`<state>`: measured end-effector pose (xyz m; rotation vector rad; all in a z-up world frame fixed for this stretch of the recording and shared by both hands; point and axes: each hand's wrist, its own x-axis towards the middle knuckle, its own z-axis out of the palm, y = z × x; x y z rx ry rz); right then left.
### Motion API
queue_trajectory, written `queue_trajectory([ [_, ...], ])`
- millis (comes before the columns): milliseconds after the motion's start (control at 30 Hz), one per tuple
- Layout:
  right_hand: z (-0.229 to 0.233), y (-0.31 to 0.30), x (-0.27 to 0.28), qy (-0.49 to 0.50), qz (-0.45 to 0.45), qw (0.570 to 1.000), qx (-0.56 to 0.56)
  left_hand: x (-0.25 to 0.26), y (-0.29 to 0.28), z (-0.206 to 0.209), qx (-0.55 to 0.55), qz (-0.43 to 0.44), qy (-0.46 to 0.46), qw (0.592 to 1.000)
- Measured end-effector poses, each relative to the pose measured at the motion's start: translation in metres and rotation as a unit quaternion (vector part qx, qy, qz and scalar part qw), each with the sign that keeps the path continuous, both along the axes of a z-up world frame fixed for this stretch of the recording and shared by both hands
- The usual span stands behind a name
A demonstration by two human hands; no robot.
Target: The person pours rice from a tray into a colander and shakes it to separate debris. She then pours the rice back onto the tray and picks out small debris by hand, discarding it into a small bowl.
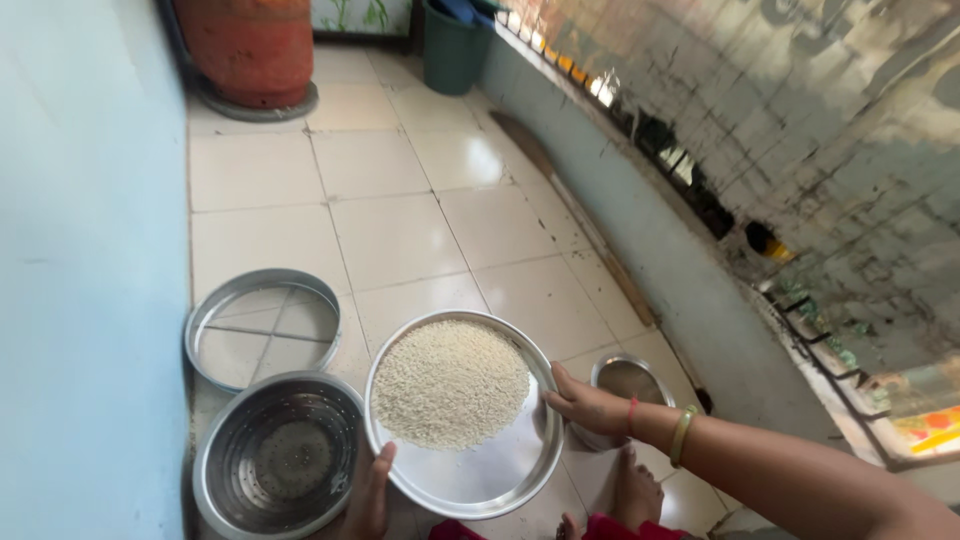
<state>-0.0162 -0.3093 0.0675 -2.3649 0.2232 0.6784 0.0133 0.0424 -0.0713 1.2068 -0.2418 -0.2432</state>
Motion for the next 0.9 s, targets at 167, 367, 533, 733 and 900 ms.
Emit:
queue_trajectory([
  [167, -0.004, -0.004, -0.009, -0.04, 0.001, 0.994, 0.102, 0.004, 0.005, -0.014, 0.003, -0.007, 0.02, 1.0],
  [367, 0.006, -0.003, -0.019, 0.063, -0.093, 0.97, 0.217, 0.002, 0.002, -0.016, 0.0, 0.018, 0.033, 0.999],
  [533, -0.008, -0.067, -0.059, -0.039, -0.009, 0.997, 0.069, -0.002, 0.001, 0.022, 0.035, 0.022, -0.029, 0.999],
  [733, -0.015, -0.139, -0.173, 0.057, -0.182, 0.961, -0.201, -0.012, 0.01, 0.06, -0.036, 0.042, -0.078, 0.995],
  [900, 0.042, -0.112, -0.267, 0.058, -0.309, 0.918, -0.242, -0.011, 0.012, 0.05, -0.057, 0.065, -0.047, 0.995],
])
